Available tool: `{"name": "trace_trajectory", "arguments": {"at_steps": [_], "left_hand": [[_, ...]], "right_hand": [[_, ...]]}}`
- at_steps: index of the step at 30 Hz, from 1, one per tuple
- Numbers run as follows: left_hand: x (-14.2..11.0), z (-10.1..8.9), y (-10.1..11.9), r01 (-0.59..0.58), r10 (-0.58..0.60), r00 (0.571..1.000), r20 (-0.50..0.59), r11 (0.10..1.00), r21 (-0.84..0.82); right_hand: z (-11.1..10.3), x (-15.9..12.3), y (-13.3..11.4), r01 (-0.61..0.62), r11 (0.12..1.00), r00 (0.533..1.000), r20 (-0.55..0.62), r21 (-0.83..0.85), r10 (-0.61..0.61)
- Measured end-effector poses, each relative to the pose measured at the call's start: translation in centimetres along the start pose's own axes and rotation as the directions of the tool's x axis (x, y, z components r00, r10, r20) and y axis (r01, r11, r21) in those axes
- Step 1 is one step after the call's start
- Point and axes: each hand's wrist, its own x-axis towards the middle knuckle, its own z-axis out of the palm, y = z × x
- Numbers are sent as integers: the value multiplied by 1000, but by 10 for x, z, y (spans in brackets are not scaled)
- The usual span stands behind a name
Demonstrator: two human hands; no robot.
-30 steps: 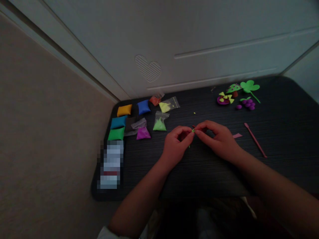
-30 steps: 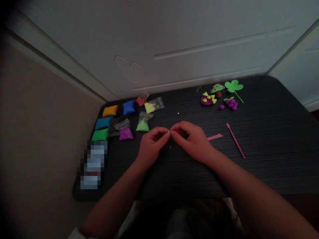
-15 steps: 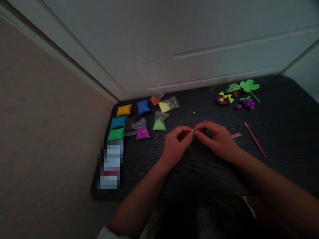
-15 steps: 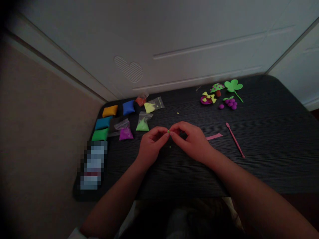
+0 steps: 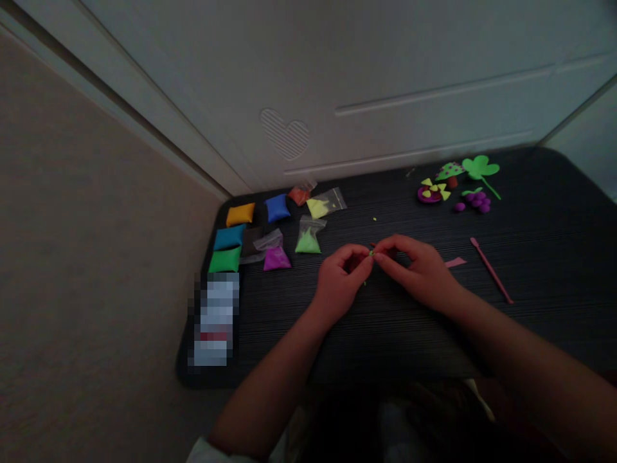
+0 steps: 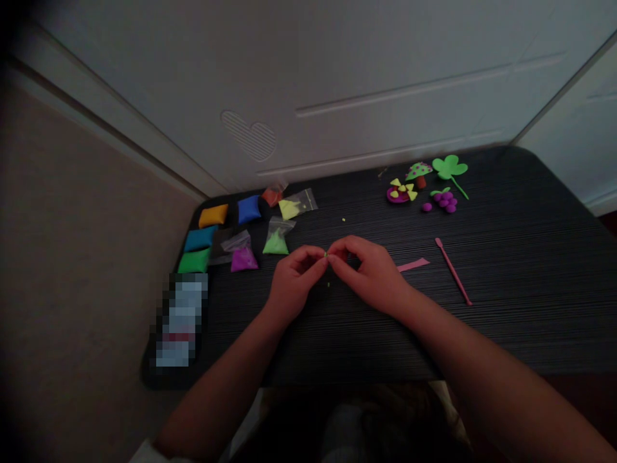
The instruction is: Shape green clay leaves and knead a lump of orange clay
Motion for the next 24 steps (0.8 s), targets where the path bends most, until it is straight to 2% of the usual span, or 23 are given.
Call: {"name": "trace_trajectory", "arguments": {"at_steps": [10, 24], "left_hand": [[1, 0, -2, 8, -8, 1000, 15, 999, -43], [0, 1, -1, -1, 1, 1000, 8, 1000, -14]], "right_hand": [[1, 0, 2, -17, 1000, 1000, -12, 22, 17], [0, 0, 1, -61, 997, 998, 11, 47, 61]]}}
